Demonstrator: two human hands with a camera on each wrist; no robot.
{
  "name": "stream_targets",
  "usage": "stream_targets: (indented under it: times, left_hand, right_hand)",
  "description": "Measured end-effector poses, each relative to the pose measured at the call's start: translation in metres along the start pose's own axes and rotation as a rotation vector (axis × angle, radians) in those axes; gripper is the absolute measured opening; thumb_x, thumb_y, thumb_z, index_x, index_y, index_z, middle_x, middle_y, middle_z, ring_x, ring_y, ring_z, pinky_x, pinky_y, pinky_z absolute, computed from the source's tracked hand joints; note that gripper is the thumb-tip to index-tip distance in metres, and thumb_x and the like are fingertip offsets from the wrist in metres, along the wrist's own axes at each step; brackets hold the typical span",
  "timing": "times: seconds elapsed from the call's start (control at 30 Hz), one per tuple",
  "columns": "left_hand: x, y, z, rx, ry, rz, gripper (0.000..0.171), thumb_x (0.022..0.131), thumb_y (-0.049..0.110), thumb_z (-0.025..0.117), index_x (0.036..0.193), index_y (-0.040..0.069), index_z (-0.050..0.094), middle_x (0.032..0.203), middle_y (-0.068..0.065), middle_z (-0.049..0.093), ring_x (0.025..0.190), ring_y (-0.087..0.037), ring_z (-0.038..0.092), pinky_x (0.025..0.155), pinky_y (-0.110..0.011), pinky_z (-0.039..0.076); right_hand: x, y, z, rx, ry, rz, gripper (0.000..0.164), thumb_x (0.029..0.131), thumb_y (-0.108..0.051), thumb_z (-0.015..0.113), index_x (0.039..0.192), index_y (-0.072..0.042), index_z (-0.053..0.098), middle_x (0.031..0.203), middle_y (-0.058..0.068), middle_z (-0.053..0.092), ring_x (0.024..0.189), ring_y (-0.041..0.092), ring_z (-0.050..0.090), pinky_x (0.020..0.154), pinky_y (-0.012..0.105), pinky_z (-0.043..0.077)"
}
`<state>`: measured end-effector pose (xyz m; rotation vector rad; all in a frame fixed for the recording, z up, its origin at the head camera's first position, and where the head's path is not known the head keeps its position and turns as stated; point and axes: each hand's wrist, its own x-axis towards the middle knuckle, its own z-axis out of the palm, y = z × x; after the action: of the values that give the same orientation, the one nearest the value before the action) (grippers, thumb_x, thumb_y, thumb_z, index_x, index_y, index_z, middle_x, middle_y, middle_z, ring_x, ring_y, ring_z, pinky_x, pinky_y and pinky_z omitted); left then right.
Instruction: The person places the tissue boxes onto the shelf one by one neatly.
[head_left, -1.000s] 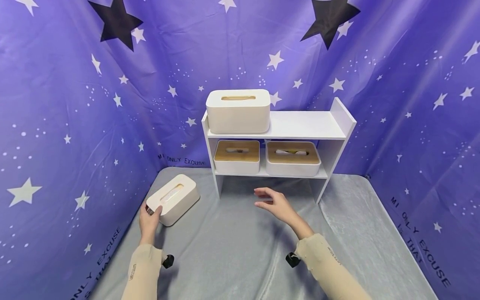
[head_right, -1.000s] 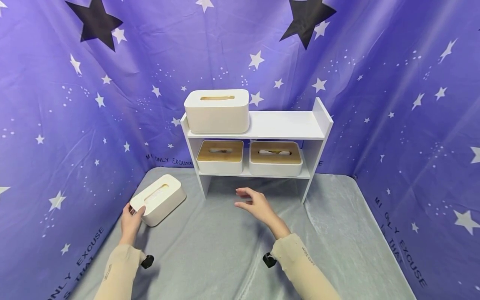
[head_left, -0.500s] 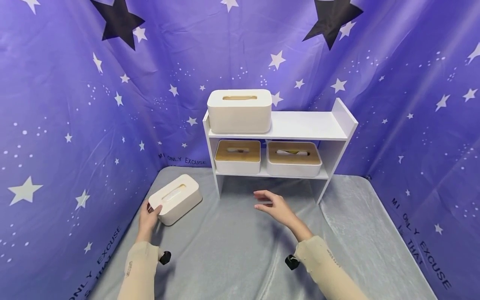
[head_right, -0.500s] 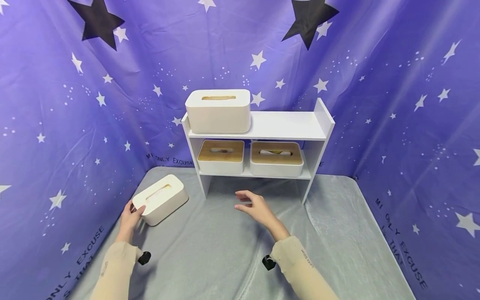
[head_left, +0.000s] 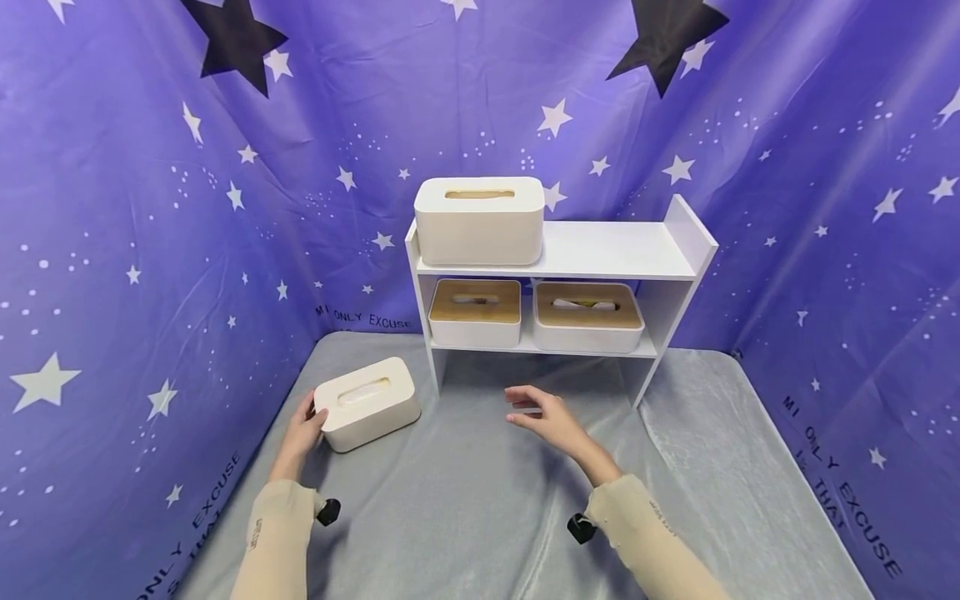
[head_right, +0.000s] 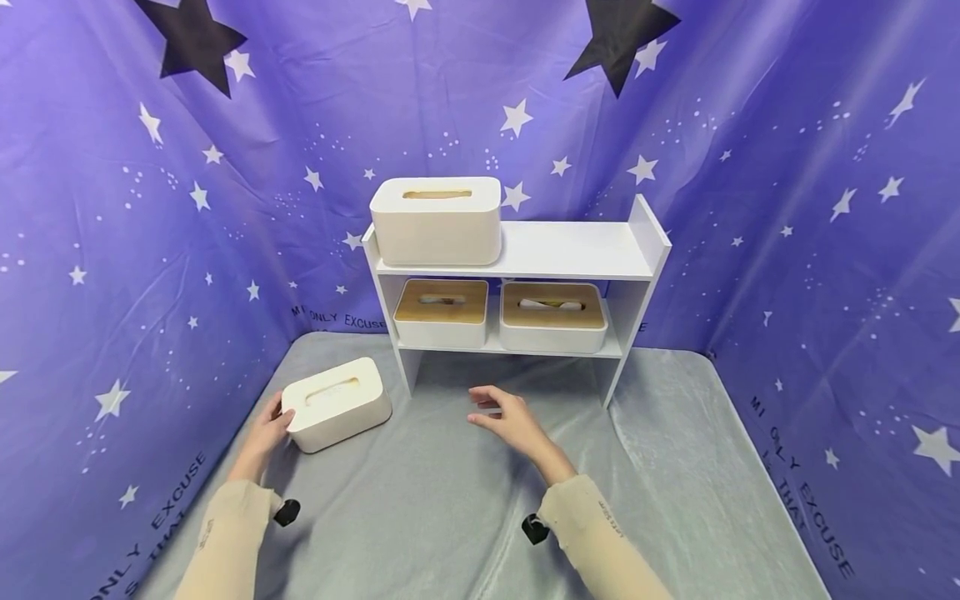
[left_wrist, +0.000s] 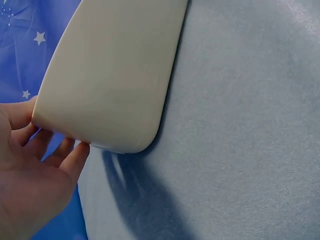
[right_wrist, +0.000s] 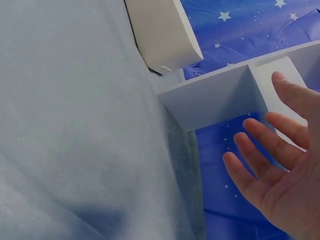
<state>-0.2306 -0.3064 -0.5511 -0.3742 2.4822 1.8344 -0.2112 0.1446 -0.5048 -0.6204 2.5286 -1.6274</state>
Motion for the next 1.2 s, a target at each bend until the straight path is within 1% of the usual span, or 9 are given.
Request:
stream_targets:
  times: [0.1, 0.17, 0.23, 0.3, 0.33, 0.6, 0.83, 1.07, 1.2]
  left_hand:
    - [0.001, 0.000, 0.002, -0.012, -0.046, -0.012, 0.065, 0.105, 0.005, 0.041, 0.158, 0.000, 0.004, 0.163, -0.029, 0.007, 0.153, -0.043, 0.010, 0.127, -0.050, 0.017]
    - [0.001, 0.000, 0.003, -0.018, -0.078, -0.021, 0.064, 0.106, 0.006, 0.040, 0.159, 0.002, 0.004, 0.164, -0.027, 0.007, 0.154, -0.041, 0.010, 0.124, -0.035, 0.030]
    - [0.000, 0.001, 0.005, -0.021, -0.109, -0.018, 0.064, 0.106, 0.006, 0.039, 0.159, 0.001, 0.003, 0.164, -0.028, 0.007, 0.154, -0.041, 0.011, 0.110, -0.016, 0.038]
    - [-0.002, 0.004, 0.007, -0.014, -0.131, -0.012, 0.063, 0.106, 0.007, 0.039, 0.159, 0.000, 0.004, 0.164, -0.028, 0.008, 0.153, -0.040, 0.012, 0.089, -0.003, 0.037]
    - [-0.003, 0.004, 0.007, -0.005, -0.141, -0.010, 0.063, 0.106, 0.007, 0.039, 0.159, 0.000, 0.005, 0.164, -0.028, 0.009, 0.153, -0.040, 0.013, 0.080, 0.000, 0.034]
    - [-0.009, 0.006, 0.014, -0.036, -0.208, -0.009, 0.064, 0.106, 0.006, 0.041, 0.159, 0.001, 0.006, 0.163, -0.030, 0.010, 0.152, -0.039, 0.015, 0.080, -0.002, 0.038]
    - [-0.012, 0.005, 0.019, -0.022, -0.256, -0.012, 0.064, 0.106, 0.009, 0.042, 0.160, 0.003, 0.008, 0.164, -0.028, 0.010, 0.152, -0.038, 0.015, 0.101, -0.016, 0.040]
    - [-0.015, 0.004, 0.026, -0.050, -0.292, -0.002, 0.064, 0.106, 0.011, 0.043, 0.160, 0.003, 0.009, 0.165, -0.026, 0.011, 0.152, -0.037, 0.016, 0.091, -0.006, 0.038]
    - [-0.017, 0.003, 0.032, -0.037, -0.295, -0.006, 0.064, 0.106, 0.013, 0.044, 0.160, 0.005, 0.011, 0.165, -0.026, 0.014, 0.151, -0.036, 0.020, 0.097, -0.011, 0.040]
  right_hand:
    - [-0.001, 0.001, 0.005, 0.009, -0.005, 0.020, 0.044, 0.091, -0.016, 0.072, 0.131, -0.001, 0.061, 0.131, 0.021, 0.064, 0.120, 0.043, 0.061, 0.099, 0.047, 0.056]
    - [-0.001, 0.003, 0.010, 0.017, -0.009, 0.020, 0.045, 0.091, -0.015, 0.072, 0.132, 0.001, 0.059, 0.132, 0.023, 0.063, 0.121, 0.043, 0.061, 0.100, 0.047, 0.056]
    - [0.000, 0.005, 0.015, 0.030, -0.010, 0.016, 0.047, 0.091, -0.015, 0.073, 0.132, 0.003, 0.059, 0.133, 0.025, 0.061, 0.122, 0.043, 0.060, 0.100, 0.050, 0.055]
    - [0.000, 0.007, 0.020, 0.031, -0.009, 0.001, 0.048, 0.090, -0.015, 0.073, 0.131, 0.005, 0.058, 0.133, 0.027, 0.061, 0.121, 0.044, 0.060, 0.100, 0.051, 0.055]
    - [0.001, 0.008, 0.023, 0.036, -0.008, -0.006, 0.048, 0.090, -0.014, 0.073, 0.131, 0.006, 0.058, 0.133, 0.027, 0.060, 0.121, 0.044, 0.060, 0.100, 0.052, 0.054]
    - [0.002, 0.012, 0.039, 0.042, -0.008, -0.005, 0.051, 0.090, -0.016, 0.074, 0.134, 0.005, 0.057, 0.136, 0.025, 0.059, 0.123, 0.042, 0.059, 0.100, 0.050, 0.054]
    - [0.004, 0.016, 0.050, 0.059, 0.005, 0.002, 0.054, 0.089, -0.014, 0.074, 0.136, 0.005, 0.055, 0.139, 0.025, 0.056, 0.124, 0.045, 0.057, 0.102, 0.056, 0.052]
    - [0.004, 0.009, 0.058, 0.044, 0.008, 0.014, 0.053, 0.090, -0.008, 0.072, 0.137, 0.008, 0.053, 0.140, 0.029, 0.054, 0.126, 0.047, 0.055, 0.102, 0.057, 0.051]
    - [0.003, 0.003, 0.059, 0.048, -0.005, 0.010, 0.054, 0.090, -0.004, 0.071, 0.137, 0.013, 0.050, 0.141, 0.033, 0.051, 0.126, 0.050, 0.054, 0.101, 0.056, 0.051]
